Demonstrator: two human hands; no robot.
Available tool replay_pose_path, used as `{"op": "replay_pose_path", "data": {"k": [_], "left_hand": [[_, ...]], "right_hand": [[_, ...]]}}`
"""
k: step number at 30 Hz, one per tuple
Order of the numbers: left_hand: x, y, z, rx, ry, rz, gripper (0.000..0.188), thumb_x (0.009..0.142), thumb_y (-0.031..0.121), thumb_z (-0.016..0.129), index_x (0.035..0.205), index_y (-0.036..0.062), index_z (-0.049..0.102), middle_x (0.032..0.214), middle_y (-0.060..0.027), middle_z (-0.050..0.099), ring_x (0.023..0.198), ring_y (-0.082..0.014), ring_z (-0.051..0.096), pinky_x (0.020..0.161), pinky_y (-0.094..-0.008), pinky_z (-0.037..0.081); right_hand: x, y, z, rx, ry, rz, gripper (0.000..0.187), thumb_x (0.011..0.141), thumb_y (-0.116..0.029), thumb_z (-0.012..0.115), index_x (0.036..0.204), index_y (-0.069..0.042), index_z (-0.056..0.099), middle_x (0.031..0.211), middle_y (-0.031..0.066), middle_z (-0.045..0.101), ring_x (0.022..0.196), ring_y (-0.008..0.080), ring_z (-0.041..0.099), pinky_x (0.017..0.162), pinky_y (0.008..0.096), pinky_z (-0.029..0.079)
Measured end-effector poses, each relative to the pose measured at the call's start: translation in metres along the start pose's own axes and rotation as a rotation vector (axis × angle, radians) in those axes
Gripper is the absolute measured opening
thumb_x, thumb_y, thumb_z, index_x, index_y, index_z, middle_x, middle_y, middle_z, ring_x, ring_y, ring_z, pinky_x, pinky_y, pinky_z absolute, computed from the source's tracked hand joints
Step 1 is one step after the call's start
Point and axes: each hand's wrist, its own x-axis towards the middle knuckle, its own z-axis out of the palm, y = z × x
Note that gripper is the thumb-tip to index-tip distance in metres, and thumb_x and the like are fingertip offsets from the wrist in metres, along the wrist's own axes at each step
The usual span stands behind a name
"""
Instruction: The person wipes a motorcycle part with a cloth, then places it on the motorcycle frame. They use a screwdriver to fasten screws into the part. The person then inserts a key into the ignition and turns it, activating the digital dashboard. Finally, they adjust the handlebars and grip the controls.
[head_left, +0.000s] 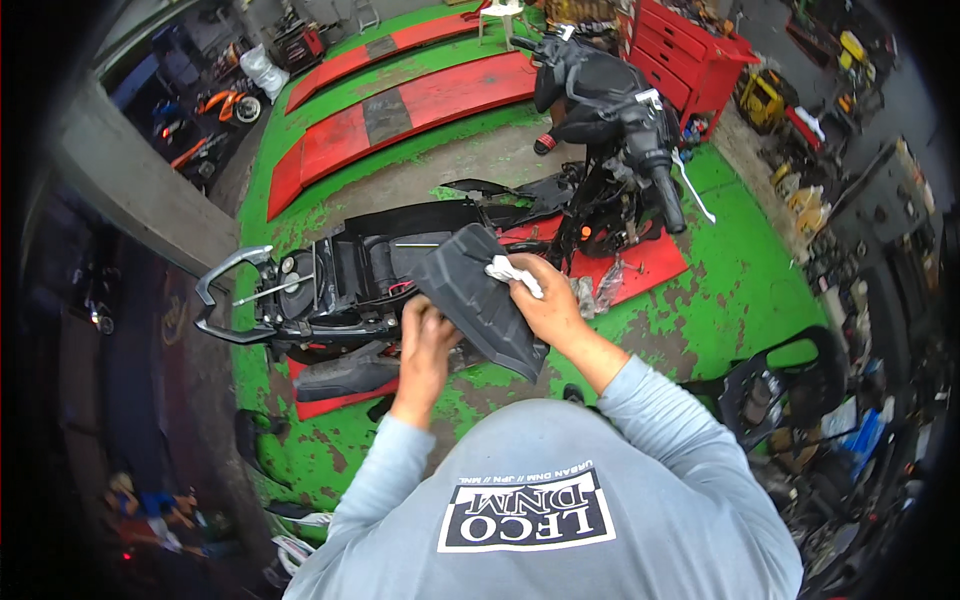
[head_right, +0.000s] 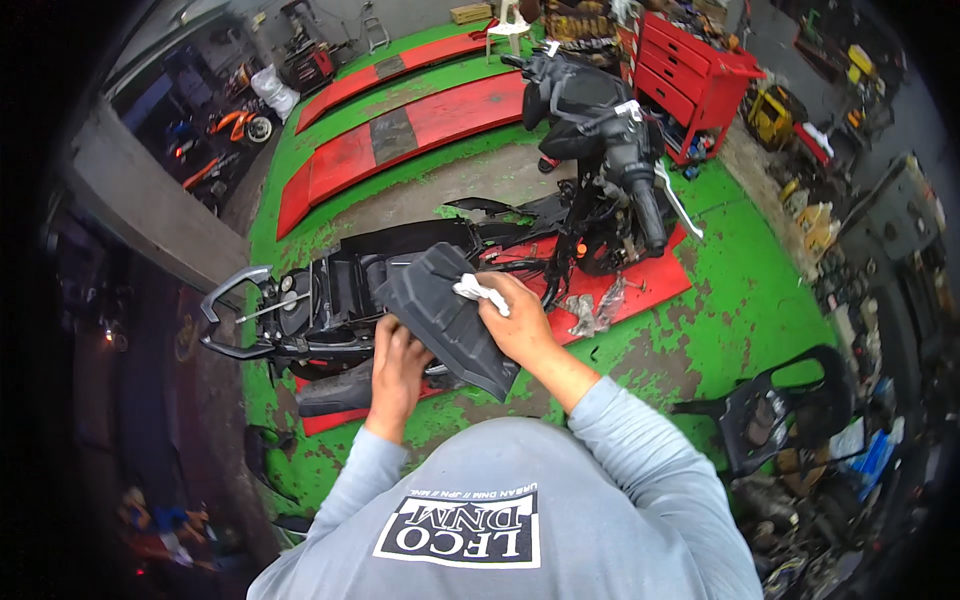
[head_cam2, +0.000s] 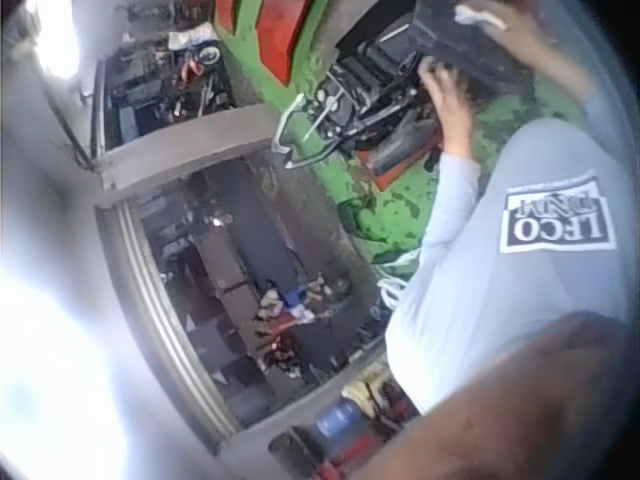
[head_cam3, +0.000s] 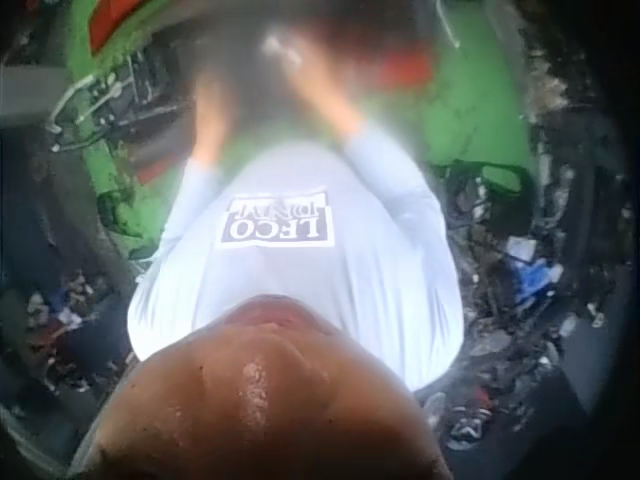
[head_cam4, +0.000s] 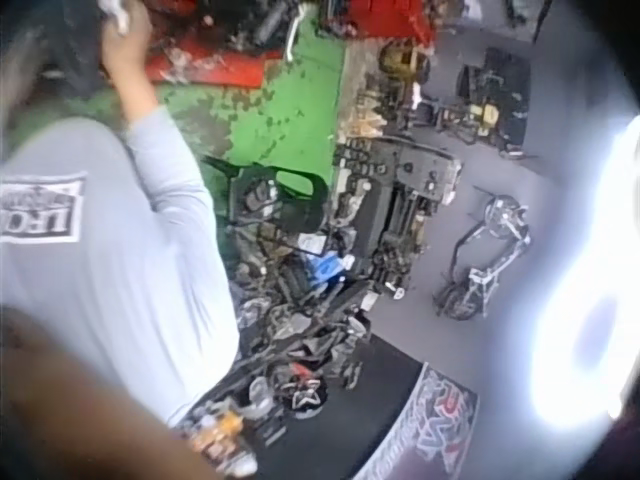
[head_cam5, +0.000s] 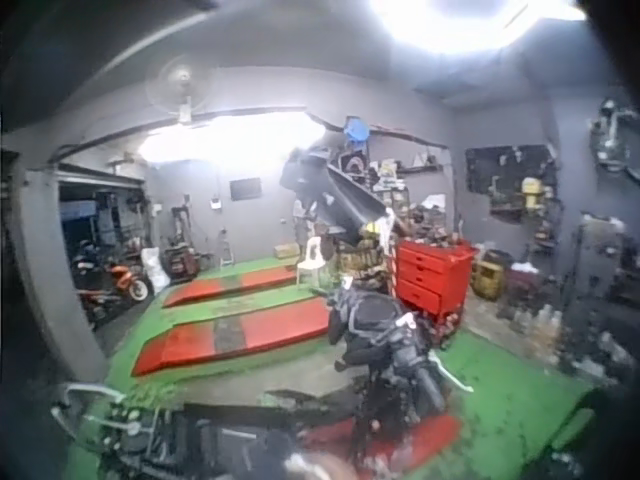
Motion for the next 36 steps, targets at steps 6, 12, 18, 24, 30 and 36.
{"op": "replay_pose_path", "data": {"k": [6, 12, 18, 24, 30, 36], "left_hand": [[-0.218, -0.118, -0.153, 0.381, 0.785, -0.717, 0.069, 0.106, 0.057, 0.042, 0.156, 0.0095, 0.039, 0.158, -0.0185, 0.046, 0.146, -0.0343, 0.045, 0.12, -0.0526, 0.033], [-0.334, -0.191, -0.18, 0.288, 0.864, -1.139, 0.069, 0.106, 0.056, 0.043, 0.156, 0.009, 0.039, 0.159, -0.0181, 0.046, 0.145, -0.0342, 0.045, 0.119, -0.052, 0.035], [-0.346, -0.21, -0.164, 0.184, 0.926, -1.121, 0.069, 0.106, 0.055, 0.044, 0.156, 0.0085, 0.04, 0.159, -0.0177, 0.046, 0.144, -0.0342, 0.046, 0.118, -0.0515, 0.036], [-0.341, -0.215, -0.163, 0.148, 0.968, -1.055, 0.069, 0.105, 0.054, 0.045, 0.156, 0.008, 0.04, 0.159, -0.0172, 0.046, 0.143, -0.0341, 0.047, 0.117, -0.051, 0.037], [-0.349, -0.22, -0.161, 0.122, 0.987, -1.067, 0.069, 0.105, 0.053, 0.046, 0.156, 0.0075, 0.041, 0.159, -0.0168, 0.046, 0.142, -0.034, 0.048, 0.117, -0.0505, 0.038], [-0.359, -0.226, -0.156, 0.108, 1.006, -1.059, 0.068, 0.105, 0.052, 0.047, 0.156, 0.007, 0.041, 0.159, -0.0164, 0.046, 0.141, -0.034, 0.049, 0.116, -0.05, 0.039]], "right_hand": [[-0.028, 0.05, -0.026, 0.027, 0.022, 0.267, 0.033, 0.096, -0.007, 0.065, 0.128, 0.0, 0.063, 0.118, 0.0097, 0.069, 0.113, 0.0192, 0.063, 0.1, 0.0324, 0.047], [-0.069, 0.105, -0.037, 0.076, 0.104, 0.431, 0.045, 0.095, -0.008, 0.068, 0.137, 0.005, 0.057, 0.13, 0.0147, 0.065, 0.12, 0.0244, 0.061, 0.105, 0.0364, 0.047], [-0.081, 0.106, -0.014, 0.075, -0.077, 0.51, 0.031, 0.094, -0.002, 0.065, 0.125, 0.002, 0.062, 0.116, 0.0091, 0.068, 0.106, 0.018, 0.064, 0.094, 0.0319, 0.05], [-0.065, 0.111, 0.013, 0.146, -0.141, 0.488, 0.027, 0.094, -0.003, 0.065, 0.121, 0.0, 0.062, 0.113, 0.0076, 0.067, 0.102, 0.0166, 0.063, 0.091, 0.0313, 0.05], [-0.069, 0.123, 0.018, 0.083, -0.179, 0.409, 0.031, 0.095, -0.004, 0.065, 0.125, -0.004, 0.061, 0.118, 0.0062, 0.065, 0.105, 0.0171, 0.061, 0.095, 0.032, 0.048], [-0.068, 0.103, 0.02, 0.248, -0.081, 0.517, 0.027, 0.092, -0.001, 0.063, 0.119, -0.001, 0.064, 0.111, 0.0051, 0.064, 0.1, 0.0139, 0.059, 0.092, 0.0296, 0.047]]}}
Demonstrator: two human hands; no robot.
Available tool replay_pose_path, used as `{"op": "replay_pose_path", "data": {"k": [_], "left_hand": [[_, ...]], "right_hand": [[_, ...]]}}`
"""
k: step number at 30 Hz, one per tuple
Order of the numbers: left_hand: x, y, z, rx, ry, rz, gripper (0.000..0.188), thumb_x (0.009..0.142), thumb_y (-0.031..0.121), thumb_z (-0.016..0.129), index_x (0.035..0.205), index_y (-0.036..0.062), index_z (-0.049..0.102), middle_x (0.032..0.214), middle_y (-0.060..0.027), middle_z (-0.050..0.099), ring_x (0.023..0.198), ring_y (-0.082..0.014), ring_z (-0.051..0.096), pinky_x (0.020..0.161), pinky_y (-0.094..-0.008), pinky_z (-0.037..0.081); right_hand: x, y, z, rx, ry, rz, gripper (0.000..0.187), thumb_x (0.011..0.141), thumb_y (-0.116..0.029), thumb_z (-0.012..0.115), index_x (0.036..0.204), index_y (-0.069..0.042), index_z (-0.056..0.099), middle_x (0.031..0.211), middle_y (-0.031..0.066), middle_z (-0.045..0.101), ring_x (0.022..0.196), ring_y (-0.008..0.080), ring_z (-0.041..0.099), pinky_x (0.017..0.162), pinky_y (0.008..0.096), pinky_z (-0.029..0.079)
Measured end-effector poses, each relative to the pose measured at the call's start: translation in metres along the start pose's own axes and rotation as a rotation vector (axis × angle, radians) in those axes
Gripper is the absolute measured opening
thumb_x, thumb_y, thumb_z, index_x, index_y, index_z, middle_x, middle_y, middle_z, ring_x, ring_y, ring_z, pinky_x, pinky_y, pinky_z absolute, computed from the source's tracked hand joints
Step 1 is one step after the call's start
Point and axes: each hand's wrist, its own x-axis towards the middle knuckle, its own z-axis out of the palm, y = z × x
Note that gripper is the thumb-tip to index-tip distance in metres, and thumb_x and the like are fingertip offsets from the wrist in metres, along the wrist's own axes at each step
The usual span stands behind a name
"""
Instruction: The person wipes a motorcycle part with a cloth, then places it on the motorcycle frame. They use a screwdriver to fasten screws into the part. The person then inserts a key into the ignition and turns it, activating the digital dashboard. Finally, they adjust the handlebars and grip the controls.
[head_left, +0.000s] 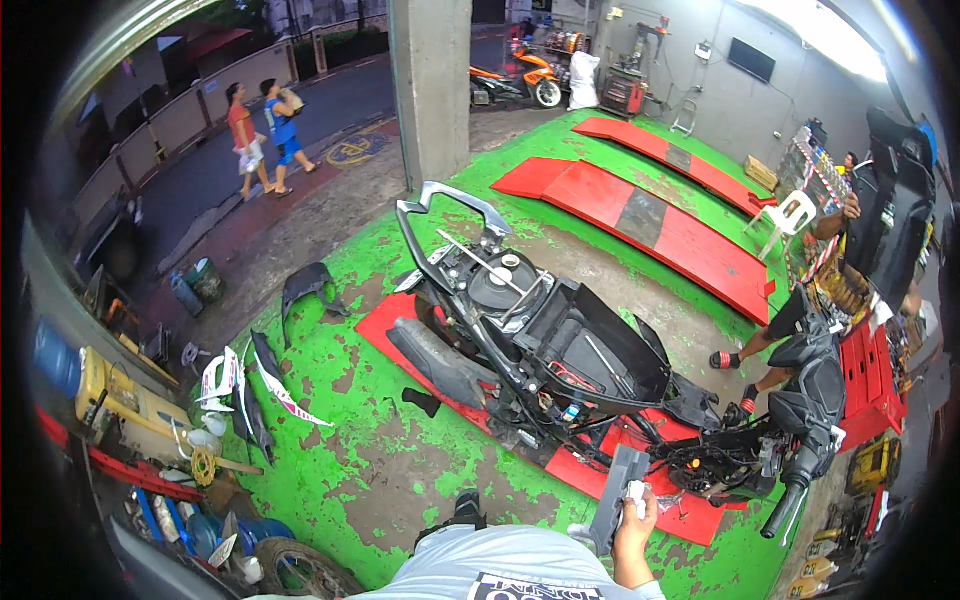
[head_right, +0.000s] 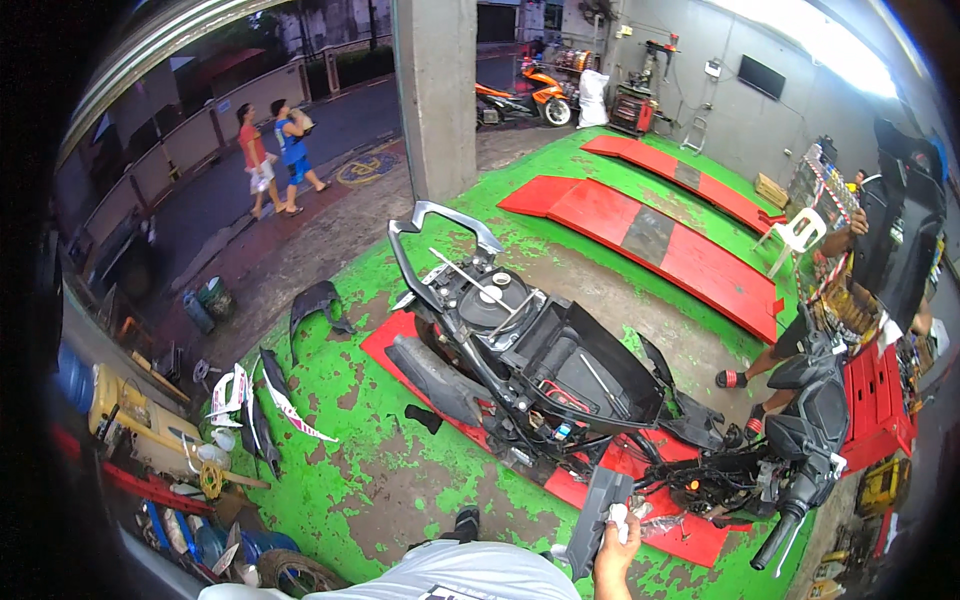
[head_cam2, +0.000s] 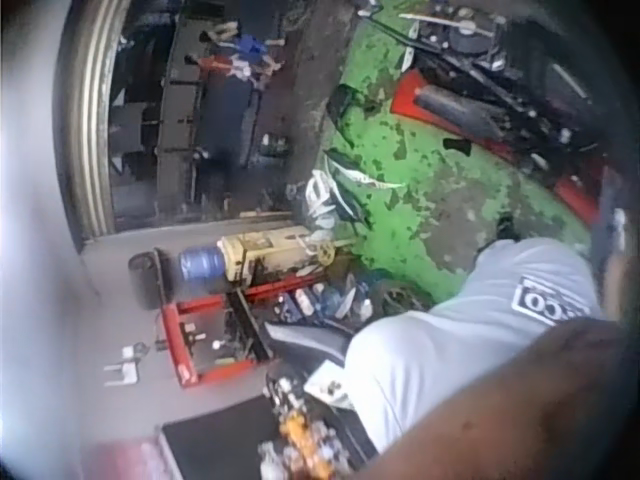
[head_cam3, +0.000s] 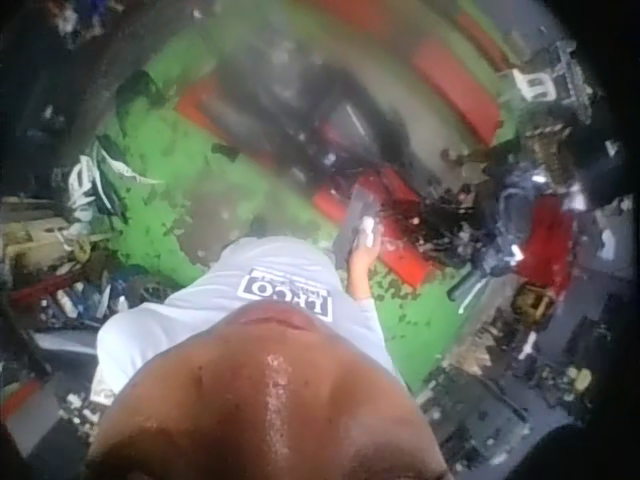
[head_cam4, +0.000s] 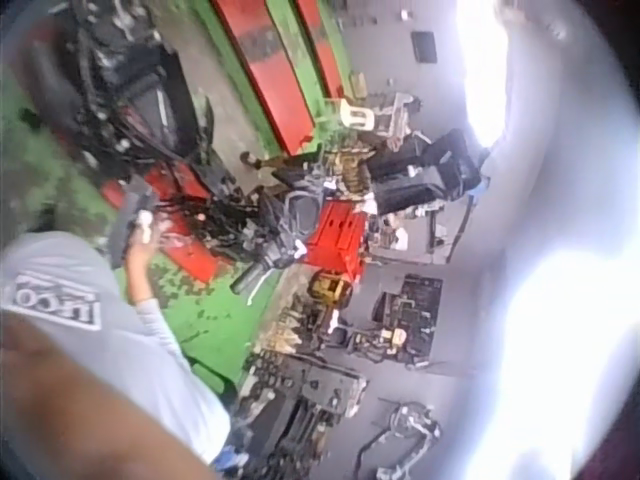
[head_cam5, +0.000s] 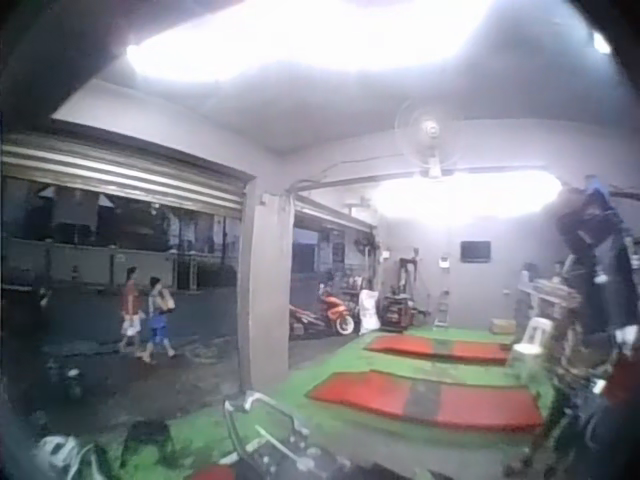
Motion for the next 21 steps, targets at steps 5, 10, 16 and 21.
{"op": "replay_pose_path", "data": {"k": [5, 10, 16, 21], "left_hand": [[-0.005, -0.011, 0.001, -0.022, 0.003, -0.001, 0.068, 0.104, 0.051, 0.048, 0.156, 0.0066, 0.041, 0.159, -0.016, 0.046, 0.14, -0.0339, 0.05, 0.115, -0.0496, 0.04], [-0.007, -0.027, 0.0, -0.01, 0.003, -0.028, 0.068, 0.104, 0.05, 0.049, 0.156, 0.0061, 0.042, 0.159, -0.0157, 0.046, 0.139, -0.0339, 0.05, 0.114, -0.0491, 0.041], [-0.007, -0.044, -0.004, 0.036, -0.02, -0.042, 0.068, 0.104, 0.049, 0.05, 0.156, 0.0056, 0.042, 0.159, -0.0152, 0.046, 0.138, -0.0338, 0.051, 0.114, -0.0486, 0.043], [0.015, -0.085, -0.051, 0.388, -0.258, 0.061, 0.068, 0.103, 0.048, 0.05, 0.155, 0.0052, 0.043, 0.159, -0.0149, 0.045, 0.137, -0.0337, 0.052, 0.113, -0.0482, 0.044]], "right_hand": [[0.003, -0.003, -0.008, -0.051, -0.037, -0.056, 0.029, 0.094, 0.001, 0.06, 0.122, -0.001, 0.062, 0.115, 0.0069, 0.066, 0.103, 0.0159, 0.06, 0.093, 0.0309, 0.047], [0.008, 0.004, -0.012, -0.009, -0.015, -0.066, 0.025, 0.094, -0.002, 0.06, 0.119, -0.003, 0.063, 0.108, 0.0038, 0.064, 0.097, 0.0124, 0.058, 0.089, 0.0288, 0.046], [0.033, -0.02, -0.014, -0.1, -0.038, -0.165, 0.033, 0.093, 0.001, 0.06, 0.126, 0.0, 0.061, 0.114, 0.0073, 0.066, 0.105, 0.0166, 0.061, 0.095, 0.0311, 0.047], [0.068, -0.093, 0.025, -0.269, -0.126, -0.457, 0.036, 0.093, -0.003, 0.063, 0.129, 0.002, 0.063, 0.121, 0.0122, 0.069, 0.115, 0.0202, 0.065, 0.102, 0.0346, 0.049]]}}
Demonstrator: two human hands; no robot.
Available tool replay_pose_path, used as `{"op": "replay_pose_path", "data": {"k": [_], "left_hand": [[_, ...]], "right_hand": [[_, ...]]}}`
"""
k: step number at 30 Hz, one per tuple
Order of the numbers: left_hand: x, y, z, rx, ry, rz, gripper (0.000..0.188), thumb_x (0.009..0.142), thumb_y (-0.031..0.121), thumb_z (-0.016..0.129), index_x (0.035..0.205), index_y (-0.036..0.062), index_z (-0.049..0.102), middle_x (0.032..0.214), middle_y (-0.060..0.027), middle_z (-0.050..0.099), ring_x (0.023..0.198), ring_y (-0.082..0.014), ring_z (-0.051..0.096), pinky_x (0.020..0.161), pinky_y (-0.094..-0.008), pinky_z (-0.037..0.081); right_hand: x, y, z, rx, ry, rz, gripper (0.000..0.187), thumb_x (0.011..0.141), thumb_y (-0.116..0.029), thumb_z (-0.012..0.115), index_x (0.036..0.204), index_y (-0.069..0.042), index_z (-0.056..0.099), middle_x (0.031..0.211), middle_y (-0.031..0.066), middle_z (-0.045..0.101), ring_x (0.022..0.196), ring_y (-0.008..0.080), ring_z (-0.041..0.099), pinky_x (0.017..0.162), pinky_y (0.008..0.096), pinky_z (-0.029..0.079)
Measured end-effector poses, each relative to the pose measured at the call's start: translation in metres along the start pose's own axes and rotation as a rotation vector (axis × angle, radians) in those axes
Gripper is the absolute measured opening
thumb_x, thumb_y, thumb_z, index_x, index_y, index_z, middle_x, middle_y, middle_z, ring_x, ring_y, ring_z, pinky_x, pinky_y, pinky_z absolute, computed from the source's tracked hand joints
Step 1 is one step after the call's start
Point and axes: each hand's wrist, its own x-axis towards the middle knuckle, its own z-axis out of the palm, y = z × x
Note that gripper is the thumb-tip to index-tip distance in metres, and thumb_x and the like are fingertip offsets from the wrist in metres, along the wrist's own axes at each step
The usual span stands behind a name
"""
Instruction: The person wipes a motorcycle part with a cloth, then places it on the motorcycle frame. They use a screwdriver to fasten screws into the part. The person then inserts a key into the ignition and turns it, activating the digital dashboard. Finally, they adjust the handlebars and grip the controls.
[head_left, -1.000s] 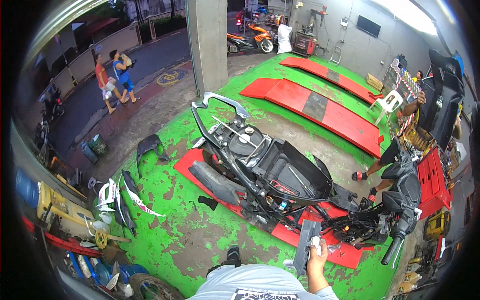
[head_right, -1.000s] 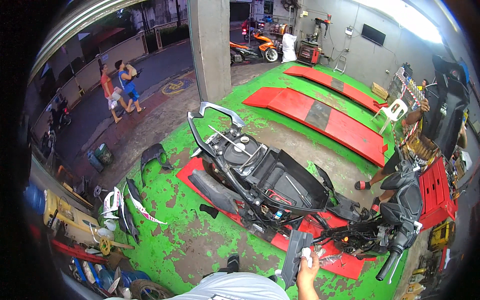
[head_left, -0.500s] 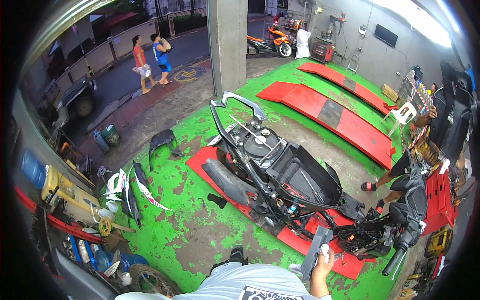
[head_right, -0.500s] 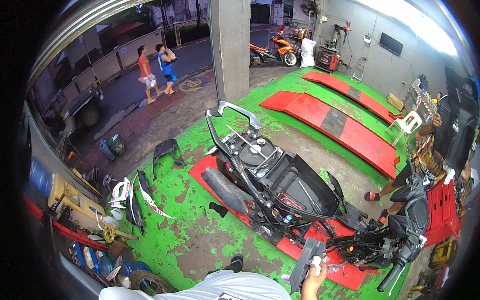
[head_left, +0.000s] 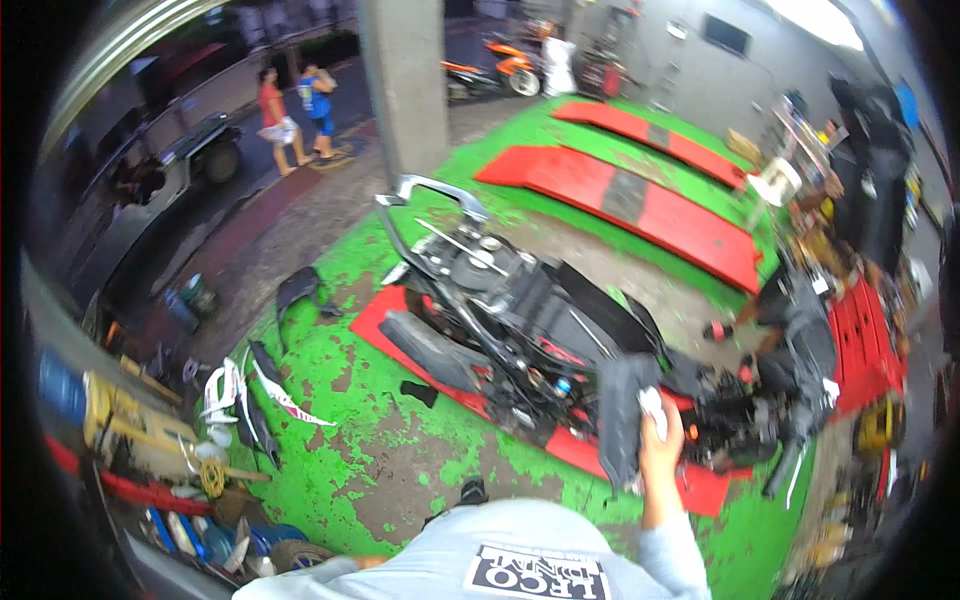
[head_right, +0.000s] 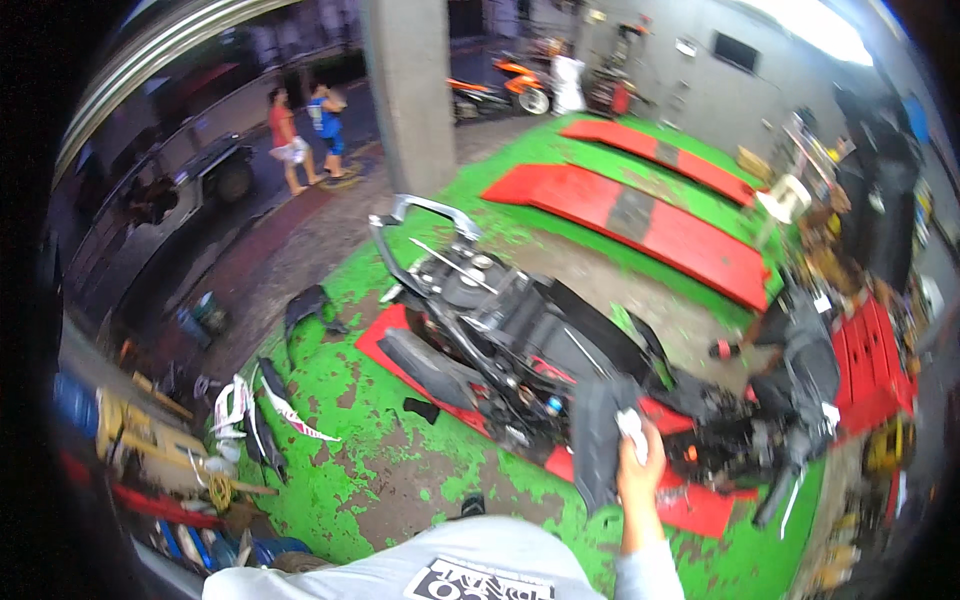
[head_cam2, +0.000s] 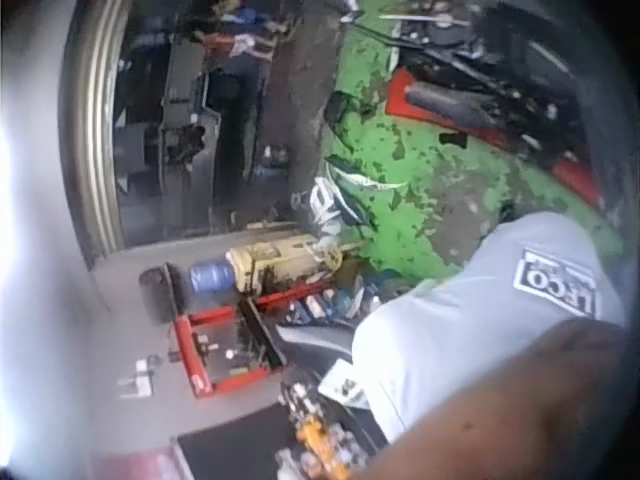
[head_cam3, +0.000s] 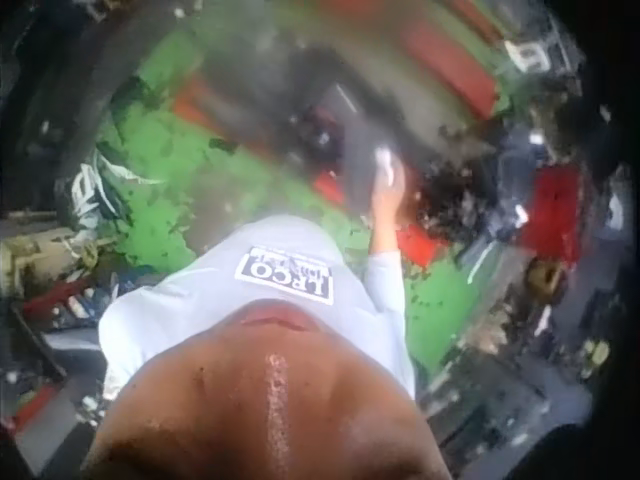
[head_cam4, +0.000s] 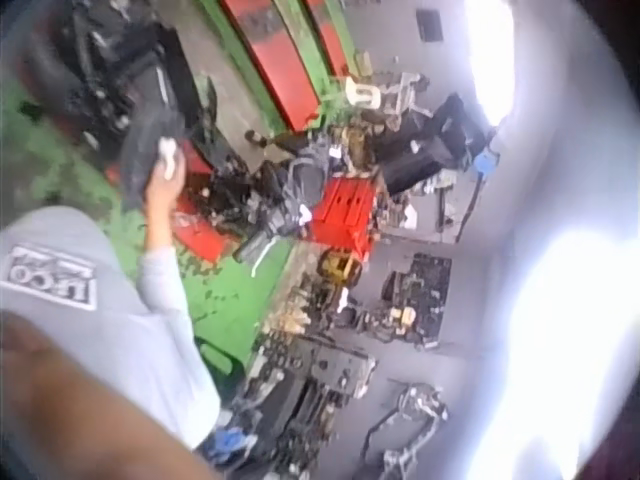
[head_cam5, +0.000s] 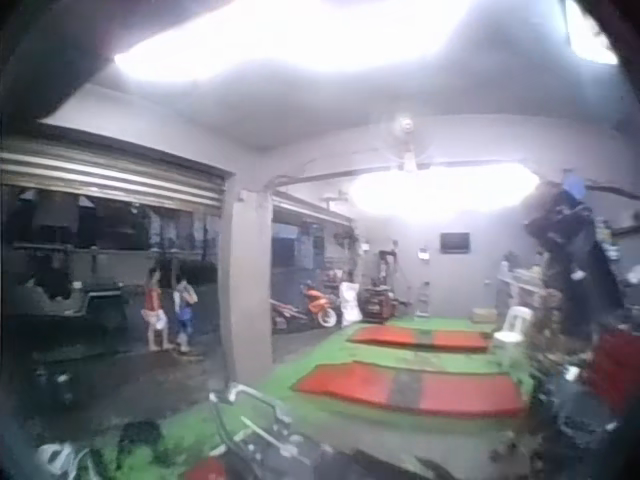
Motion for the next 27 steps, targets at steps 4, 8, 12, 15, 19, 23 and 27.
{"op": "replay_pose_path", "data": {"k": [4, 8, 12, 15, 19, 23, 27], "left_hand": [[-0.048, 0.182, -0.038, -0.289, -0.026, 0.541, 0.071, 0.103, 0.047, 0.055, 0.159, 0.0082, 0.036, 0.157, -0.0137, 0.047, 0.137, -0.0318, 0.052, 0.113, -0.0472, 0.044], [-0.147, 0.407, 0.019, -0.481, -0.28, 1.196, 0.095, 0.093, 0.061, 0.064, 0.164, 0.011, 0.025, 0.163, -0.016, 0.037, 0.144, -0.0327, 0.045, 0.114, -0.0505, 0.041], [-0.186, 0.487, 0.086, -0.904, -0.39, 1.246, 0.073, 0.097, 0.035, 0.069, 0.156, 0.0044, 0.037, 0.151, -0.0121, 0.05, 0.136, -0.0283, 0.052, 0.115, -0.046, 0.044], [-0.208, 0.505, 0.101, -0.839, -0.322, 1.277, 0.062, 0.099, 0.03, 0.063, 0.151, 0.0025, 0.044, 0.146, -0.0122, 0.055, 0.133, -0.0264, 0.056, 0.114, -0.0434, 0.045], [-0.204, 0.513, 0.1, -0.971, -0.377, 1.248, 0.047, 0.098, 0.017, 0.064, 0.141, 0.0011, 0.053, 0.134, -0.0129, 0.062, 0.123, -0.0262, 0.061, 0.107, -0.0422, 0.05], [-0.209, 0.526, 0.081, -0.823, -0.244, 1.353, 0.059, 0.093, 0.023, 0.068, 0.145, 0.0009, 0.049, 0.136, -0.0147, 0.061, 0.123, -0.0299, 0.062, 0.107, -0.0459, 0.051], [-0.214, 0.532, 0.076, -0.8, -0.261, 1.38, 0.061, 0.092, 0.021, 0.068, 0.145, 0.001, 0.047, 0.138, -0.0158, 0.059, 0.124, -0.031, 0.062, 0.107, -0.0459, 0.052]], "right_hand": [[0.035, -0.083, 0.029, -0.098, -0.15, -0.278, 0.036, 0.093, -0.006, 0.065, 0.129, -0.002, 0.064, 0.124, 0.0174, 0.07, 0.119, 0.0308, 0.068, 0.101, 0.0372, 0.051], [0.034, -0.137, 0.054, 0.037, -0.241, -0.318, 0.038, 0.093, -0.007, 0.068, 0.131, -0.004, 0.063, 0.129, 0.0185, 0.068, 0.124, 0.0358, 0.065, 0.105, 0.0411, 0.051], [0.013, -0.144, 0.067, -0.025, -0.177, -0.515, 0.046, 0.094, -0.008, 0.07, 0.138, -0.005, 0.059, 0.145, 0.0195, 0.057, 0.134, 0.0408, 0.056, 0.109, 0.0441, 0.048], [-0.009, -0.142, 0.058, -0.375, -0.126, -0.555, 0.045, 0.098, -0.01, 0.064, 0.142, -0.005, 0.057, 0.156, 0.0192, 0.046, 0.142, 0.0436, 0.044, 0.117, 0.0505, 0.038], [-0.036, -0.143, 0.044, -0.494, -0.172, -0.592, 0.05, 0.09, -0.004, 0.063, 0.139, -0.004, 0.06, 0.151, 0.0156, 0.052, 0.138, 0.0396, 0.047, 0.118, 0.0529, 0.036], [-0.053, -0.133, 0.024, -0.368, -0.3, -0.574, 0.053, 0.075, 0.006, 0.063, 0.127, -0.005, 0.067, 0.131, 0.012, 0.062, 0.12, 0.0353, 0.058, 0.103, 0.0465, 0.05], [-0.03, -0.127, -0.009, -0.216, -0.021, -0.428, 0.031, 0.079, 0.011, 0.058, 0.104, -0.001, 0.072, 0.109, 0.016, 0.065, 0.103, 0.0335, 0.065, 0.089, 0.0399, 0.055]]}}
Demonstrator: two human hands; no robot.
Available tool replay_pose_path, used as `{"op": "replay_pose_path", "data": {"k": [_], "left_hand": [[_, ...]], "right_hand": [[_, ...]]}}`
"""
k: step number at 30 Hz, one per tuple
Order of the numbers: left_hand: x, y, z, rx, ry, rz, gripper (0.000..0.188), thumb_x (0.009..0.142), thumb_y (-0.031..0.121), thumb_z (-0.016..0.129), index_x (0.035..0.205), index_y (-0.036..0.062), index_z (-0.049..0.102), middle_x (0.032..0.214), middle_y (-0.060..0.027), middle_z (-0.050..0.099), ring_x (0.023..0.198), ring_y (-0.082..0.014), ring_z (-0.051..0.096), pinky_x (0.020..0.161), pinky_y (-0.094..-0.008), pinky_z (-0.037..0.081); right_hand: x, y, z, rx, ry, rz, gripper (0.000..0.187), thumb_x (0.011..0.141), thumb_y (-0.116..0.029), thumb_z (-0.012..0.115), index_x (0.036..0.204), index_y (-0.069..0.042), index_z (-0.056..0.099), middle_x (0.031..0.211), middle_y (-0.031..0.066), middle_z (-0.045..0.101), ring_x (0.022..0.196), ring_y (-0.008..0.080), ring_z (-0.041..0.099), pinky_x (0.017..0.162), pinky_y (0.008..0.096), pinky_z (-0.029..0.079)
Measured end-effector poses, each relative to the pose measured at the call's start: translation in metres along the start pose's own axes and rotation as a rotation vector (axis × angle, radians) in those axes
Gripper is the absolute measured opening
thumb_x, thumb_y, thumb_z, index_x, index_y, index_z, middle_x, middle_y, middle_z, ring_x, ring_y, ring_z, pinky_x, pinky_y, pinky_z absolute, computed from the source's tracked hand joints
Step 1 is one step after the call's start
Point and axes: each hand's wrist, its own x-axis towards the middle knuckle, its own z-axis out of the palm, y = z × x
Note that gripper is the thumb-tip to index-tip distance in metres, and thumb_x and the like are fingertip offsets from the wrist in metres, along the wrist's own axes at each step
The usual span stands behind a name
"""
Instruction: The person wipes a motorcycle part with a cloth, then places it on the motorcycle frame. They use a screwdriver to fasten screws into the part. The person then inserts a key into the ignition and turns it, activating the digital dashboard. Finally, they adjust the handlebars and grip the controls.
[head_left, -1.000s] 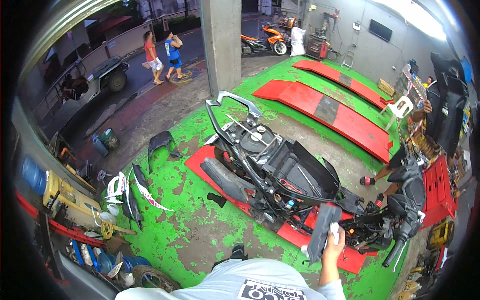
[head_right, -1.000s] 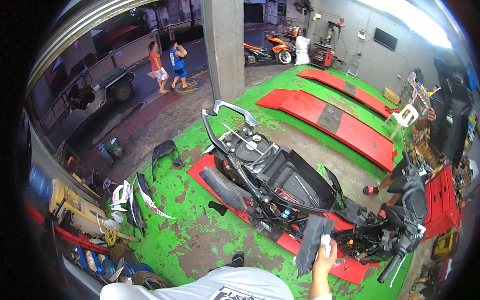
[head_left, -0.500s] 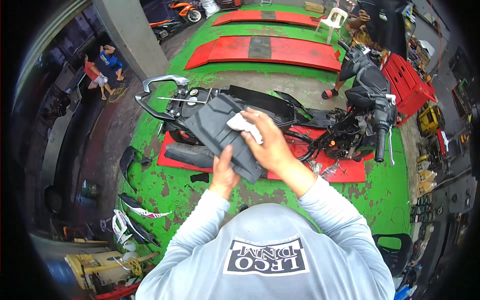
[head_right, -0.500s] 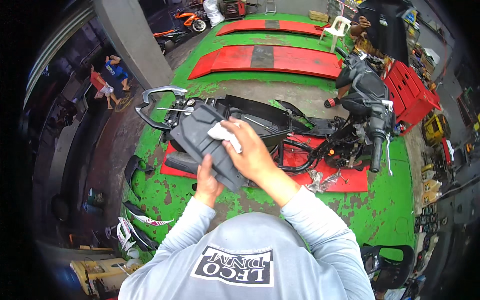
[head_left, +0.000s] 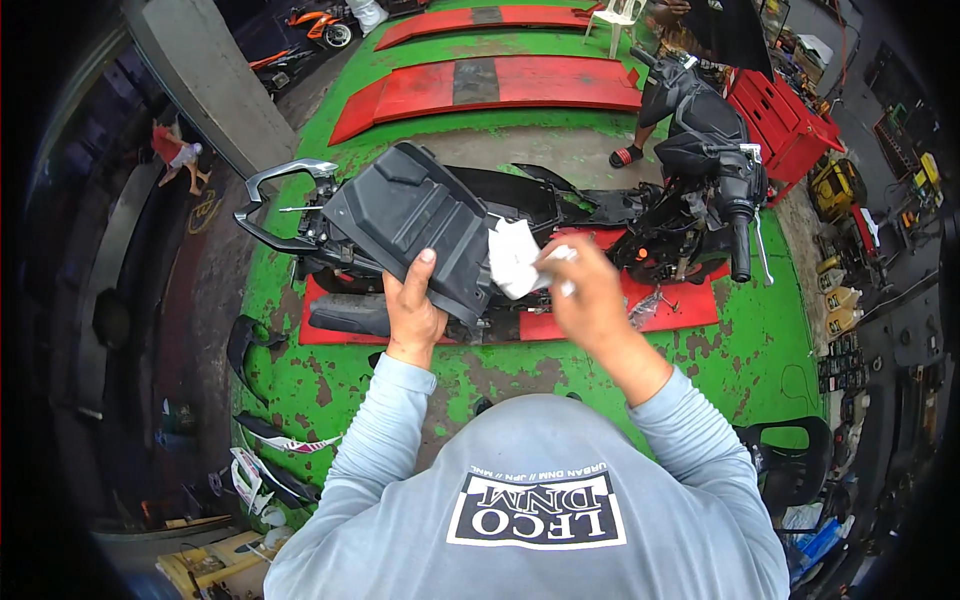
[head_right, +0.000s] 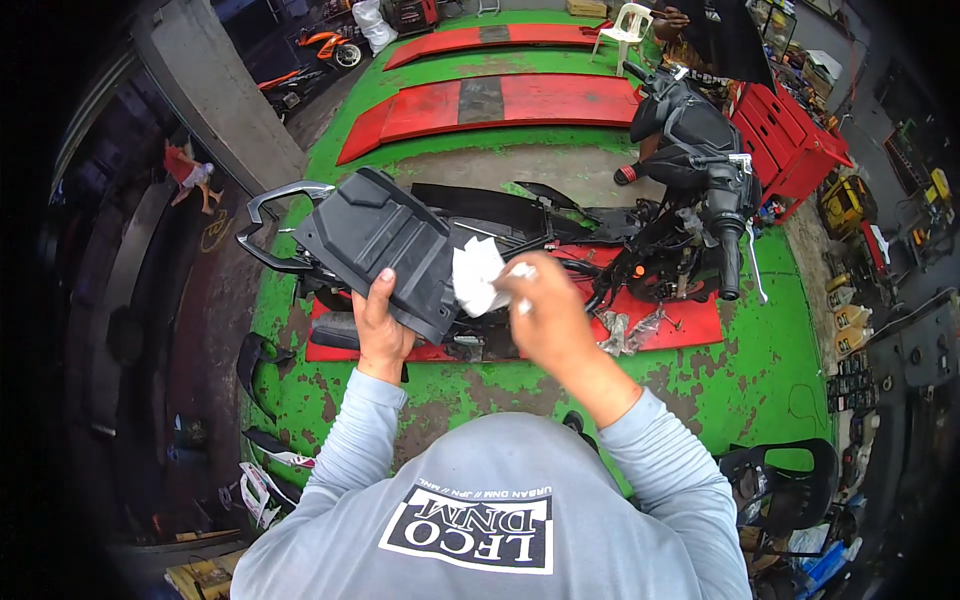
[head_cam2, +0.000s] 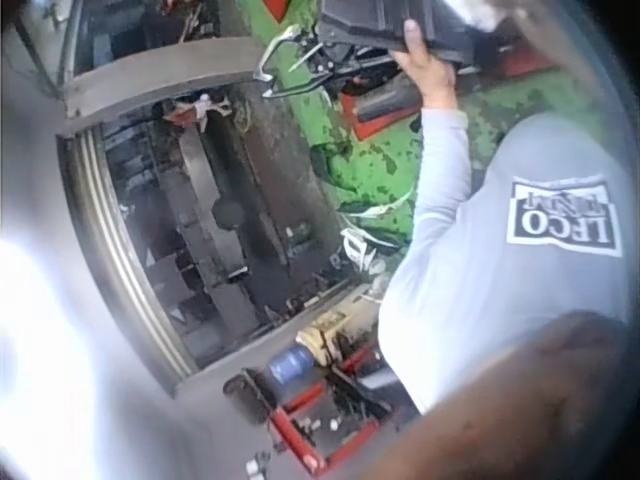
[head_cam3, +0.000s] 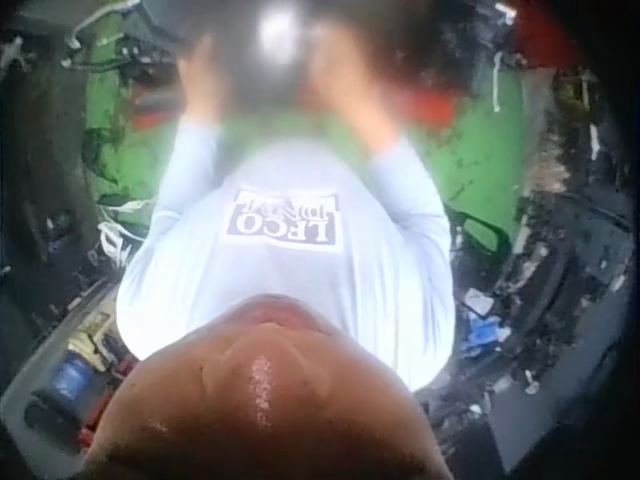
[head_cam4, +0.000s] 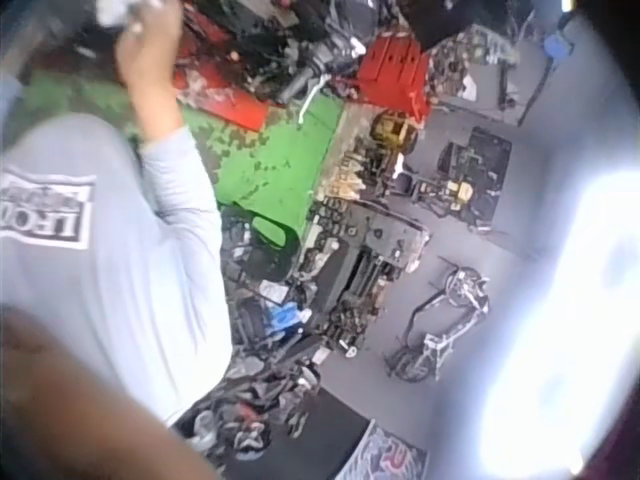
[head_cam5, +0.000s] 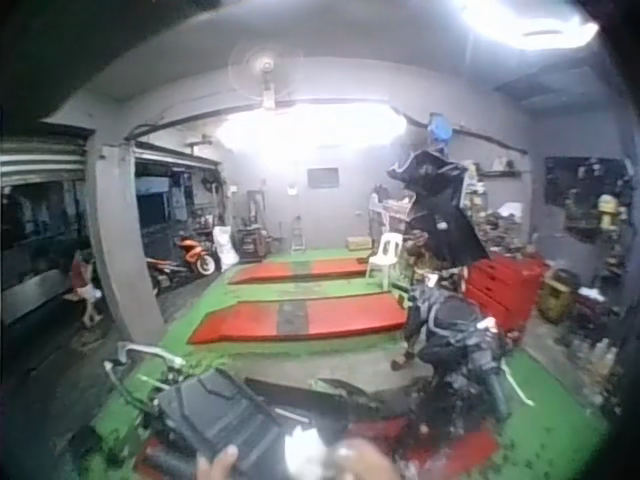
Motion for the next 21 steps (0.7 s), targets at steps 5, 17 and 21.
{"op": "replay_pose_path", "data": {"k": [5, 17, 21], "left_hand": [[-0.008, 0.007, 0.005, -0.074, -0.037, -0.012, 0.058, 0.093, 0.016, 0.069, 0.145, 0.0004, 0.047, 0.138, -0.0141, 0.059, 0.123, -0.027, 0.061, 0.107, -0.0417, 0.05], [-0.005, 0.002, 0.0, 0.145, 0.067, 0.241, 0.048, 0.096, 0.019, 0.068, 0.136, -0.0031, 0.055, 0.13, -0.0132, 0.063, 0.115, -0.0235, 0.063, 0.102, -0.0383, 0.05], [0.003, -0.008, -0.013, 0.226, 0.115, 0.302, 0.046, 0.097, 0.02, 0.069, 0.133, -0.0042, 0.056, 0.129, -0.0124, 0.064, 0.11, -0.0218, 0.064, 0.1, -0.0361, 0.049]], "right_hand": [[0.025, -0.016, 0.001, 0.084, 0.119, -0.057, 0.018, 0.088, 0.0, 0.063, 0.105, 0.0, 0.071, 0.112, 0.0171, 0.065, 0.104, 0.0332, 0.065, 0.092, 0.0412, 0.053], [0.003, -0.03, 0.053, -0.159, -0.13, -0.165, 0.044, 0.084, -0.001, 0.07, 0.127, -0.003, 0.066, 0.117, 0.0183, 0.06, 0.107, 0.0377, 0.059, 0.089, 0.0442, 0.053], [0.004, -0.036, 0.052, -0.072, -0.23, -0.144, 0.033, 0.086, 0.001, 0.068, 0.119, -0.003, 0.069, 0.107, 0.0178, 0.061, 0.101, 0.037, 0.062, 0.085, 0.0444, 0.054]]}}
